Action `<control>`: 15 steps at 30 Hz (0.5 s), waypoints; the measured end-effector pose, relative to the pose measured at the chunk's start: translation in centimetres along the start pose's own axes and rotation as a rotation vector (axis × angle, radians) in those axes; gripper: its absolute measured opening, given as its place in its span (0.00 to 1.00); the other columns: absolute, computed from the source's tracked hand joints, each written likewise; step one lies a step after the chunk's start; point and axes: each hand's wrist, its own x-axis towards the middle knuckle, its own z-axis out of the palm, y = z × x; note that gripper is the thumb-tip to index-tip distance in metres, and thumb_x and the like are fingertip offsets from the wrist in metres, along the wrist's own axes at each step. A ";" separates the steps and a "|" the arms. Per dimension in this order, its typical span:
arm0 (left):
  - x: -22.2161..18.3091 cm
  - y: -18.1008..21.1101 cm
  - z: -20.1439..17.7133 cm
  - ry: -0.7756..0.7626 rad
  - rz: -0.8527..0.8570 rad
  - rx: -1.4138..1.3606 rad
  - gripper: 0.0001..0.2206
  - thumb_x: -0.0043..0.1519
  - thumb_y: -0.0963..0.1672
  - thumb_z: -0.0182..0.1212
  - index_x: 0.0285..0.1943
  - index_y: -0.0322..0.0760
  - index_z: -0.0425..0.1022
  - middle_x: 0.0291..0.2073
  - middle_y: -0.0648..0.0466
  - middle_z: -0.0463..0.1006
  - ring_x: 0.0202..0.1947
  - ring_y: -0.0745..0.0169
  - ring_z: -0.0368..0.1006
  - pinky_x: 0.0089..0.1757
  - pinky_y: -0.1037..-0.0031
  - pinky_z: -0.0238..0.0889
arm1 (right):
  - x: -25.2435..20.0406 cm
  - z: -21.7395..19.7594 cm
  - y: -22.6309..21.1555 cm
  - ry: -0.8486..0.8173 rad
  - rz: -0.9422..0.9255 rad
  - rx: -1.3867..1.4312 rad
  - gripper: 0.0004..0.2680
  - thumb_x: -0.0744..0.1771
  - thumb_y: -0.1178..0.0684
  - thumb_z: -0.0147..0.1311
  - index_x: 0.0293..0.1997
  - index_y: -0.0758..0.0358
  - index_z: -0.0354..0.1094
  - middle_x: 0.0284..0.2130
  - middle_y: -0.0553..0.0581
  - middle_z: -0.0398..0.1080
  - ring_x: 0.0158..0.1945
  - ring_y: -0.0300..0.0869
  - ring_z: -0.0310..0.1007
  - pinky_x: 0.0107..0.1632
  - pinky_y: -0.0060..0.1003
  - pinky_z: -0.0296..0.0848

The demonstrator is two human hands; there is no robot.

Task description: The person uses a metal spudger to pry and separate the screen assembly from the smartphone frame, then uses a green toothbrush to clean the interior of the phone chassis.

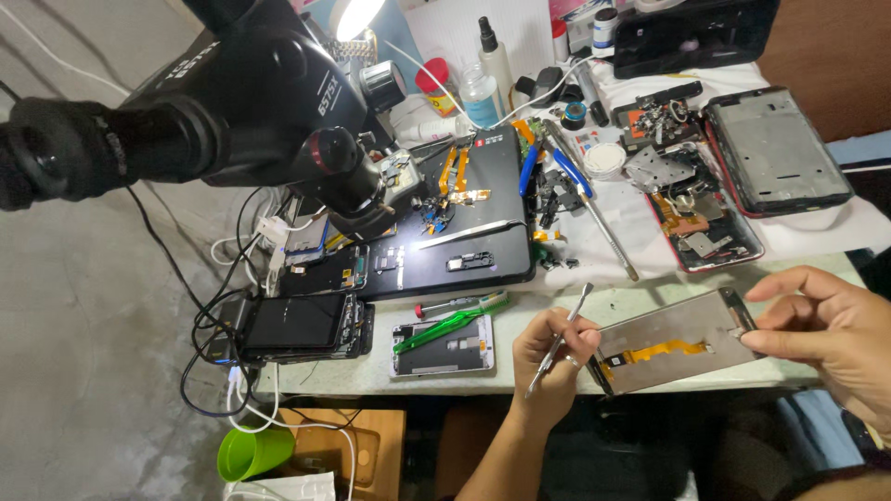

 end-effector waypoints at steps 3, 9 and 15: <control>-0.2 -0.2 -0.3 -0.003 0.006 -0.005 0.08 0.66 0.37 0.64 0.37 0.36 0.69 0.39 0.54 0.78 0.39 0.74 0.69 0.44 0.80 0.64 | 0.3 -0.8 1.0 -0.043 -0.004 0.035 0.16 0.61 0.73 0.63 0.51 0.70 0.69 0.30 0.61 0.72 0.33 0.45 0.74 0.40 0.39 0.72; -0.3 -1.0 -0.6 -0.010 0.006 -0.094 0.07 0.67 0.37 0.64 0.38 0.36 0.70 0.38 0.54 0.78 0.37 0.73 0.71 0.41 0.78 0.66 | 2.3 -2.0 5.2 -0.035 -0.281 -0.051 0.14 0.62 0.68 0.58 0.51 0.65 0.67 0.39 0.56 0.69 0.41 0.42 0.78 0.46 0.36 0.78; -0.5 -1.6 -1.1 -0.008 -0.036 -0.067 0.07 0.66 0.37 0.66 0.41 0.35 0.70 0.42 0.51 0.80 0.41 0.72 0.74 0.47 0.78 0.70 | 3.8 -1.8 8.9 0.009 -0.405 -0.278 0.16 0.63 0.66 0.57 0.56 0.65 0.63 0.42 0.58 0.70 0.43 0.44 0.78 0.49 0.38 0.78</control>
